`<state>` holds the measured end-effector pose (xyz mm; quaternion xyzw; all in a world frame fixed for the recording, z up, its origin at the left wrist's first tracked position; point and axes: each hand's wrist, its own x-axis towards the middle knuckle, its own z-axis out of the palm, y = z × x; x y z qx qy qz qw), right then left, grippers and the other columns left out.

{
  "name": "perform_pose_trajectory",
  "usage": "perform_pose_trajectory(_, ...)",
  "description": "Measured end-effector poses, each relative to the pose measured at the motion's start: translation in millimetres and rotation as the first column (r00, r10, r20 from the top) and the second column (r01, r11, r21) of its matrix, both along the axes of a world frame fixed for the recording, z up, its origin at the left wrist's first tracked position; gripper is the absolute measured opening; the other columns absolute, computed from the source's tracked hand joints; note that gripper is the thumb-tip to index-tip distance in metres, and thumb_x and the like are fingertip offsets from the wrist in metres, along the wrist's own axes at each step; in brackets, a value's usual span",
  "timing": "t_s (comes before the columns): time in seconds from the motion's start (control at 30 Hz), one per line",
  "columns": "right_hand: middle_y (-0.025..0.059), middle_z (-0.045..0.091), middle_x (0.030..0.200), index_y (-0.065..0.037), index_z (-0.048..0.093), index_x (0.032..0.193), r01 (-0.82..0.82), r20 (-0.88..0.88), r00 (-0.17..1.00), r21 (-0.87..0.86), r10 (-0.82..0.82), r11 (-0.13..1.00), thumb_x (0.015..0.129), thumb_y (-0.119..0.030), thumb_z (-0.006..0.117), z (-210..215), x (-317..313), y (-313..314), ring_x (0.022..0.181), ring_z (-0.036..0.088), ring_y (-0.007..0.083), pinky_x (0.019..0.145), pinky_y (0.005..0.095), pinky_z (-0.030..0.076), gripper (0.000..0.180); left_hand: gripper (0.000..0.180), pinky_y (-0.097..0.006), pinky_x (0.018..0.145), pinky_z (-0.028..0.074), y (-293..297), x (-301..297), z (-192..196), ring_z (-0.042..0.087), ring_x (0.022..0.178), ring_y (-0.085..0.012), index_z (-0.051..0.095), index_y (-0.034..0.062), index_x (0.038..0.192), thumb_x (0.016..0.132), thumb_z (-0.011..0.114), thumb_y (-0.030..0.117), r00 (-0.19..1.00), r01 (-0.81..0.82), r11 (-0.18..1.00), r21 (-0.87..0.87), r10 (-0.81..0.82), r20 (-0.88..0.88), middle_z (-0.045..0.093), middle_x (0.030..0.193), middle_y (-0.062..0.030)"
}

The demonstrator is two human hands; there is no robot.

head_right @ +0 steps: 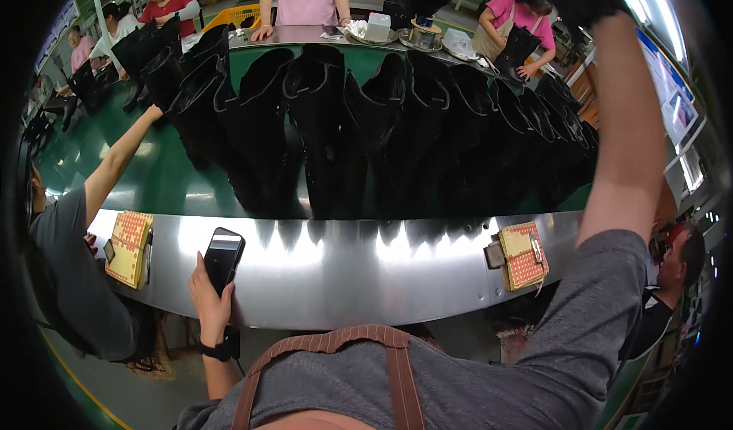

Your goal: Inspecting and sorting finished black boots on a factory production line.

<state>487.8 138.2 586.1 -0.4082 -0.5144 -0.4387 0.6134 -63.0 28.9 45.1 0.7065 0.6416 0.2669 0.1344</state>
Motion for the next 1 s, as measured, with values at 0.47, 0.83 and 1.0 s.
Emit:
perform_pose_trajectory(0.47,0.0187,0.069,0.111,-0.007,0.069,0.113,0.387,0.385,0.922,-0.911,-0.041,0.143,0.066,-0.054,0.075,-286.7,51.7,292.2,0.105,0.065,0.0338,0.092,0.0398,0.052,0.066,0.082,-0.058,0.114,0.019,-3.2,9.2,6.4,0.023,0.138,-0.0485,0.027,0.0051,0.15,0.08,0.069,0.009,0.958,-0.012,0.983,-0.186,-0.042,-0.284,0.02,0.152,-0.0287)
perform_pose_trajectory(0.83,0.0088,0.072,0.094,-0.009,0.067,0.108,0.546,0.507,0.836,-0.733,-0.209,0.406,0.086,-0.037,0.067,-146.6,45.3,135.8,0.088,0.069,0.0242,0.078,0.0367,0.053,0.036,0.076,-0.056,0.113,0.022,-8.9,10.8,4.9,0.032,0.133,-0.0467,0.03,0.0089,0.151,0.085,0.068,0.018,0.953,0.027,0.998,-0.051,-0.041,-0.299,0.03,0.145,-0.0304)
perform_pose_trajectory(1.0,0.0057,0.069,0.094,-0.006,0.064,0.117,0.189,0.243,0.969,-0.854,0.05,0.485,0.099,-0.025,0.056,-97.6,38.0,-28.0,0.088,0.065,0.0138,0.081,0.0262,0.051,0.028,0.074,-0.055,0.111,0.025,-17.3,7.4,-4.2,0.036,0.131,-0.0454,0.031,0.0149,0.151,0.087,0.067,0.023,0.957,0.019,0.999,0.026,-0.011,-0.289,0.034,0.143,-0.0307)
